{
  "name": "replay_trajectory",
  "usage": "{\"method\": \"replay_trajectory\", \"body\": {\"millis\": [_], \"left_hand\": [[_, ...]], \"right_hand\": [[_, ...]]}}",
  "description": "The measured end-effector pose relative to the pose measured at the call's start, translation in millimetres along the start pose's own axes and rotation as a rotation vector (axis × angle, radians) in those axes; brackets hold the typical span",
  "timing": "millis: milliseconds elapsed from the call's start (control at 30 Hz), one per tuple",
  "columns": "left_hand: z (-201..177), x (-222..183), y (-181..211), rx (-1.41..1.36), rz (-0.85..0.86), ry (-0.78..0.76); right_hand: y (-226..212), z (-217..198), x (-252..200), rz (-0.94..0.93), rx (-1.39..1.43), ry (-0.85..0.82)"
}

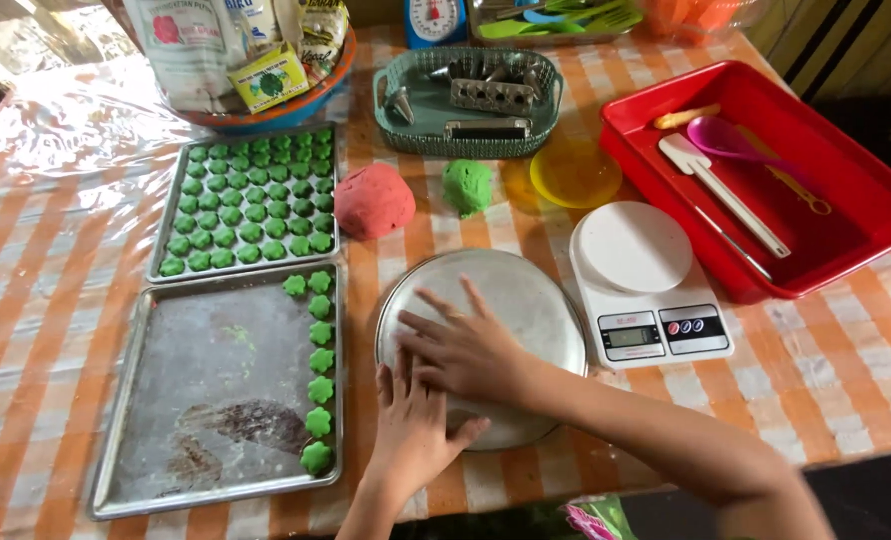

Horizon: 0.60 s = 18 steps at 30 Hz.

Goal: The person is taking small pieces of green dough, rolling them into balls, and then flattening them using a small metal rolling pin on a metal plate.

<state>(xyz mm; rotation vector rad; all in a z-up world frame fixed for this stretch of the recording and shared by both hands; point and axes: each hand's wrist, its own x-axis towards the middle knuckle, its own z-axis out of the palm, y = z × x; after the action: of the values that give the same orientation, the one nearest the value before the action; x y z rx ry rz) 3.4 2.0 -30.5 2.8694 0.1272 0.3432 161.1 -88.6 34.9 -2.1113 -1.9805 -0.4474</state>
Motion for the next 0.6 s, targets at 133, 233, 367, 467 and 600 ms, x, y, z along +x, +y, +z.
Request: {"method": "replay_trajectory", "body": {"millis": [133, 233, 367, 467, 600], "left_hand": [[-18.9, 3.7, 8.6, 0.144, -0.021, 0.010], [-21.3, 6.4, 11.2, 0.136, -0.022, 0.028], [-20.4, 7.3, 10.3, 0.129, -0.028, -0.006], [-20.1, 5.0, 10.3, 0.112, -0.032, -0.034], [-20.3, 6.8, 10.3, 0.193, -0.019, 0.038]], "right_hand": [[25.4, -37.7, -45.3, 0.100, 0.131, -0.308], [56.4, -56.9, -49.9, 0.270, 0.478, -0.502], [60.5, -51.7, -27.5, 0.311, 0.552, 0.092], [51.3, -35.6, -28.9, 0.295, 0.623, 0.120], [54.0, -68.9, -21.9, 0.385, 0.628, -0.175]]}}
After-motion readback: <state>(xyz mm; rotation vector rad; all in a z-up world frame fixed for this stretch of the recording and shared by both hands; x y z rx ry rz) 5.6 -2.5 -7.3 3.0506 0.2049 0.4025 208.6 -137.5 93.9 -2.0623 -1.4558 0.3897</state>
